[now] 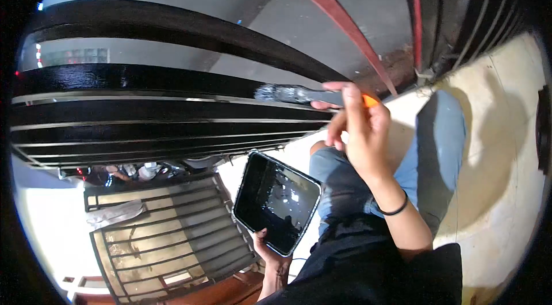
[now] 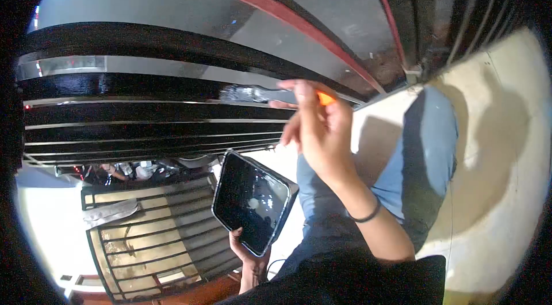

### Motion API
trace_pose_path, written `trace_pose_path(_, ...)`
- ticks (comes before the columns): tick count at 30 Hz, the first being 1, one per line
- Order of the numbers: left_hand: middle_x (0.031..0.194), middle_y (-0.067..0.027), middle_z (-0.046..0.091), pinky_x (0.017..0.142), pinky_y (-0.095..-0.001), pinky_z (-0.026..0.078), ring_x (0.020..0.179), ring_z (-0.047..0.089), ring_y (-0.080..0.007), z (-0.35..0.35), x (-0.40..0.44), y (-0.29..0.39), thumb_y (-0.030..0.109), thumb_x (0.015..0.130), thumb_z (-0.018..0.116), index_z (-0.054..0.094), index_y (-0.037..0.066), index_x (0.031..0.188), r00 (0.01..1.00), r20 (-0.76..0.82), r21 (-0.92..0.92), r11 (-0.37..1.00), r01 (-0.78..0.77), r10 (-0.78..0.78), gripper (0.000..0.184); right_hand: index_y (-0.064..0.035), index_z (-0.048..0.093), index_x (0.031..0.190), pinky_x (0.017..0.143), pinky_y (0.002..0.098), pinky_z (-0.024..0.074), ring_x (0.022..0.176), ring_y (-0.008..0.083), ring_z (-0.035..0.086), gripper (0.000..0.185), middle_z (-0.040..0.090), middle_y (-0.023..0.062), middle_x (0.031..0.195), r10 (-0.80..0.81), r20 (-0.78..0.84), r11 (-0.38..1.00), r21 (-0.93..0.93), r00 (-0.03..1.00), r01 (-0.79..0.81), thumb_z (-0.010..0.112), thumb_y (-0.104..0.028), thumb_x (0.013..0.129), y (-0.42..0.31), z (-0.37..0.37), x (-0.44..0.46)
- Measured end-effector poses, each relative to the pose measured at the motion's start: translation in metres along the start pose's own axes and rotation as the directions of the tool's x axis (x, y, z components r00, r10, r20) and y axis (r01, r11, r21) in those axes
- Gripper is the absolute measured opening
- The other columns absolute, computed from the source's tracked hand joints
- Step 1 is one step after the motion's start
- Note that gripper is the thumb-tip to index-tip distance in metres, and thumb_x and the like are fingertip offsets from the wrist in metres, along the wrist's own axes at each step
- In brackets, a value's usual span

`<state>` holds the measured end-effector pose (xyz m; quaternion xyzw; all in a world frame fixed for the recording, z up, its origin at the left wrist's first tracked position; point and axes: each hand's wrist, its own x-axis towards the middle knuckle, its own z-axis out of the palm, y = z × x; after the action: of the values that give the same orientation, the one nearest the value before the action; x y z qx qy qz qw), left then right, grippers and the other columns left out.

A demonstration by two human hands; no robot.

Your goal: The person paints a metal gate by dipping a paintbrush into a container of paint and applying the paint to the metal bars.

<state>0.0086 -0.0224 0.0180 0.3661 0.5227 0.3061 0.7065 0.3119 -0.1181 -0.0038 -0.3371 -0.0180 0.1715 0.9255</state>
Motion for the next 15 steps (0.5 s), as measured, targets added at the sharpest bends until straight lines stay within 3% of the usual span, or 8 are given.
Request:
trace_pose_path(4,0.115,-0.0120,0.071,0.089,-0.0463,0.056,0.101,0.069,-0.0323,0.008,-0.004,-0.001,0.034,0.080,0.063,0.064,0.007,0.127,0.999,-0.052,-0.007,1.000,-0.011,0.011,0.054,0.0030,0.066,0.118,0.039,0.0201,0.0421,0.049,0.0067,0.060,0.043,0.076,0.0167,0.089,0.145,-0.140,0.970,-0.177,0.980,-0.169,0.051,-0.036,0.111,0.036,-0.041,-0.001)
trace_pose_path(5,0.115,-0.0120,0.071,0.089,-0.0463,0.056,0.101,0.069,-0.0323,0.005,-0.002,-0.002,0.034,0.080,0.063,0.064,0.007,0.127,0.998,-0.049,-0.018,0.999,-0.034,0.033,0.054,0.0029,0.067,0.118,0.041,0.0209,0.0430,0.049,0.0063,0.060,0.042,0.075,0.0151,0.089,0.077,-0.195,0.943,-0.304,0.978,-0.135,0.050,-0.035,0.112,0.048,-0.056,-0.002)
trace_pose_path(8,0.115,-0.0118,0.072,0.089,-0.0464,0.055,0.101,0.069,-0.0323,-0.001,0.002,-0.005,0.036,0.080,0.063,0.064,0.007,0.126,1.000,-0.027,-0.030,1.000,-0.009,0.008,0.055,0.0060,0.068,0.111,0.045,0.0234,0.0481,0.054,0.0095,0.064,0.036,0.075,0.0168,0.092,-0.010,-0.245,0.914,-0.396,0.970,-0.090,0.053,-0.027,0.111,0.042,-0.056,-0.007)
trace_pose_path(9,0.115,-0.0119,0.072,0.089,-0.0467,0.055,0.101,0.069,-0.0324,0.001,0.003,-0.005,0.037,0.080,0.063,0.065,0.007,0.126,0.999,-0.035,-0.036,0.999,-0.002,0.001,0.055,0.0075,0.068,0.110,0.048,0.0242,0.0519,0.058,0.0108,0.067,0.034,0.075,0.0173,0.097,-0.057,-0.204,0.929,-0.369,0.977,-0.023,0.054,-0.023,0.111,0.034,-0.043,-0.010)
trace_pose_path(10,0.115,-0.0120,0.072,0.089,-0.0470,0.055,0.100,0.069,-0.0325,0.001,0.000,-0.005,0.038,0.079,0.064,0.065,0.007,0.125,0.999,-0.047,-0.042,0.999,0.009,-0.011,0.056,0.0074,0.069,0.112,0.049,0.0242,0.0540,0.061,0.0109,0.069,0.030,0.075,0.0162,0.101,0.024,-0.171,0.955,-0.289,0.985,-0.074,0.054,-0.018,0.110,0.014,-0.023,-0.011)
trace_pose_path(12,0.114,-0.0122,0.072,0.089,-0.0473,0.055,0.100,0.069,-0.0327,-0.002,0.000,-0.005,0.039,0.079,0.063,0.065,0.007,0.125,0.998,-0.062,-0.044,0.999,0.008,-0.011,0.056,0.0068,0.069,0.114,0.049,0.0240,0.0543,0.060,0.0111,0.069,0.025,0.076,0.0148,0.102,-0.088,-0.022,0.980,-0.180,0.996,0.083,0.056,-0.014,0.108,0.000,0.009,-0.012)
trace_pose_path(14,0.114,-0.0124,0.072,0.089,-0.0476,0.055,0.099,0.069,-0.0328,0.000,-0.001,-0.005,0.039,0.079,0.063,0.065,0.006,0.124,0.997,-0.073,-0.050,0.999,0.009,-0.012,0.056,0.0045,0.068,0.116,0.042,0.0188,0.0417,0.053,0.0083,0.067,0.031,0.074,0.0130,0.083,-0.289,0.173,0.940,-0.133,0.941,0.313,0.053,-0.022,0.110,-0.016,0.039,-0.003)
trace_pose_path(15,0.113,-0.0138,0.072,0.091,-0.0483,0.055,0.100,0.069,-0.0342,0.002,-0.002,-0.004,0.039,0.079,0.065,0.065,0.005,0.124,0.997,-0.072,-0.056,0.998,0.010,-0.014,0.057,0.0045,0.067,0.116,0.043,0.0184,0.0418,0.053,0.0098,0.067,0.032,0.076,0.0150,0.087,-0.323,0.208,0.932,-0.100,0.923,0.348,0.053,-0.023,0.110,-0.026,0.051,-0.001)
